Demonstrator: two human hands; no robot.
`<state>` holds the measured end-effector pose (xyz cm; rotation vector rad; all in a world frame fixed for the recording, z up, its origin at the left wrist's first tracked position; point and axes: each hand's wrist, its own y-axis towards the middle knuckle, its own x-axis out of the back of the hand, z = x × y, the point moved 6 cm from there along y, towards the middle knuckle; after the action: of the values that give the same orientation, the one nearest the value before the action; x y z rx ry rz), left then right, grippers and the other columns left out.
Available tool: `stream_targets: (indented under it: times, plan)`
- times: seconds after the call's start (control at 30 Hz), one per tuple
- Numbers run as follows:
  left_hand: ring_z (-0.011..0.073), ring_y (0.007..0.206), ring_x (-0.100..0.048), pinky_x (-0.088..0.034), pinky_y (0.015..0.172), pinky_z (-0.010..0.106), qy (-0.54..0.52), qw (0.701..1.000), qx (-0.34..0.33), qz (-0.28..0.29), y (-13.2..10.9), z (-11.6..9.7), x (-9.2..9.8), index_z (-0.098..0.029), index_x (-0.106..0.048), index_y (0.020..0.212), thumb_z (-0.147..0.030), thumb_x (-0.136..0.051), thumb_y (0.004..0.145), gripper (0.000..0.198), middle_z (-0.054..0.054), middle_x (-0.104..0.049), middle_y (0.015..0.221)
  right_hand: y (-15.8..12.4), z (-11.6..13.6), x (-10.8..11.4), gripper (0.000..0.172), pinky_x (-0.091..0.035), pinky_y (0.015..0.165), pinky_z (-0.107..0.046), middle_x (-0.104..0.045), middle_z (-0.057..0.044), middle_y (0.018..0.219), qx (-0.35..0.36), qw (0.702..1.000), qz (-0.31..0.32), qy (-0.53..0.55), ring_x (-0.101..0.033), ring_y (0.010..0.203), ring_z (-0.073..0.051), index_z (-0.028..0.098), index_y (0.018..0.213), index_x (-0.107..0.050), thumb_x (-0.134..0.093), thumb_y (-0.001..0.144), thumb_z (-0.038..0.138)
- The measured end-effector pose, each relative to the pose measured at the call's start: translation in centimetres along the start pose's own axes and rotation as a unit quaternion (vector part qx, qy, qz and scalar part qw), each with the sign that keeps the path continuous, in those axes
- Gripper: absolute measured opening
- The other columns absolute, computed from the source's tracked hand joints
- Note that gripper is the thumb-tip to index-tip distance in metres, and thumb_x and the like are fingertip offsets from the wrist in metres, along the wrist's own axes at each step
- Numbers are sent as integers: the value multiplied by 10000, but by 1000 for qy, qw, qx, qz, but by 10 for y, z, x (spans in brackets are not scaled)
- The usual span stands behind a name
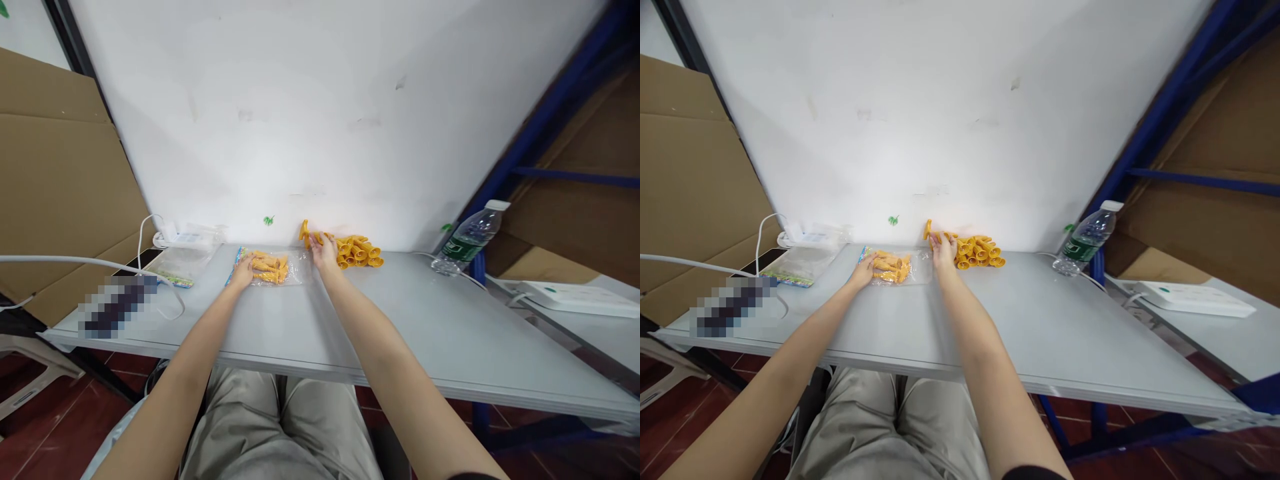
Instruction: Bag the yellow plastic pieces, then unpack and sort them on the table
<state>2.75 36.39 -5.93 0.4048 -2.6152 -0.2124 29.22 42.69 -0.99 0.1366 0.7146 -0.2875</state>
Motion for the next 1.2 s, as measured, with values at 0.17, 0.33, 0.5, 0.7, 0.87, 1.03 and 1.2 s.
stream_targets:
  times: [0.17, 0.33, 0.5, 0.7, 0.87, 1.03, 1.2]
  plan:
    - [247, 1404, -372, -108, 1206, 512, -11, 1000, -7, -16, 0, 2, 0, -224, -685, 1100, -161, -430, 892, 335, 44, -543, 1416, -1, 13, -12, 356, -576, 752, -218, -616, 80, 740, 0, 997, 44, 61, -682, 765, -89, 233, 788, -405, -729, 676, 138]
    - [257, 1405, -373, -139, 1200, 518, 9, 1000, -14, -14, 1, 2, 0, -217, -678, 1131, -209, -452, 897, 325, 55, -527, 1429, -2, 28, -19, 413, -552, 735, -187, -618, 93, 734, 18, 996, 55, 61, -656, 715, -62, 235, 823, -427, -713, 613, 23]
    - [258, 1406, -371, -154, 1191, 542, 44, 999, -9, -6, 4, 3, 0, -217, -652, 1189, -207, -424, 898, 369, 53, -511, 1440, -7, 51, -24, 371, -533, 765, -205, -598, 78, 809, 77, 995, 68, -8, -648, 743, -61, 239, 887, -434, -691, 662, 96]
    - [259, 1407, -369, -148, 1194, 533, 38, 999, -15, 4, 5, 5, -1, -200, -655, 1183, -200, -396, 899, 385, 61, -506, 1446, -28, 90, -33, 355, -534, 759, -319, -613, 5, 1034, 232, 920, 150, -277, -596, 711, -102, 246, 1058, -523, -673, 749, 337]
    - [261, 1409, -366, -158, 1195, 518, 15, 999, -25, 17, 8, 7, 0, -218, -653, 1177, -275, -446, 891, 357, 52, -512, 1443, -52, 103, -30, 376, -462, 938, -441, -652, -72, 1093, 332, 777, 193, -499, -589, 967, -224, 220, 1140, -592, -645, 787, 337]
    - [213, 1410, -367, -194, 1199, 433, 6, 997, -41, 61, 9, 9, 4, -214, -625, 1221, -263, -413, 890, 396, 40, -486, 1467, -65, 73, -18, 384, -466, 915, -384, -652, -117, 1174, 297, 652, 288, -636, -603, 1056, -250, 168, 1198, -579, -576, 816, 204]
    - [201, 1404, -377, -247, 1185, 383, 7, 995, -36, 87, 9, 9, 8, -203, -612, 1245, -256, -389, 897, 417, 46, -473, 1477, -80, 29, -8, 381, -458, 881, -344, -666, -146, 1154, 257, 497, 350, -751, -617, 1061, -270, 145, 1192, -599, -556, 814, 118]
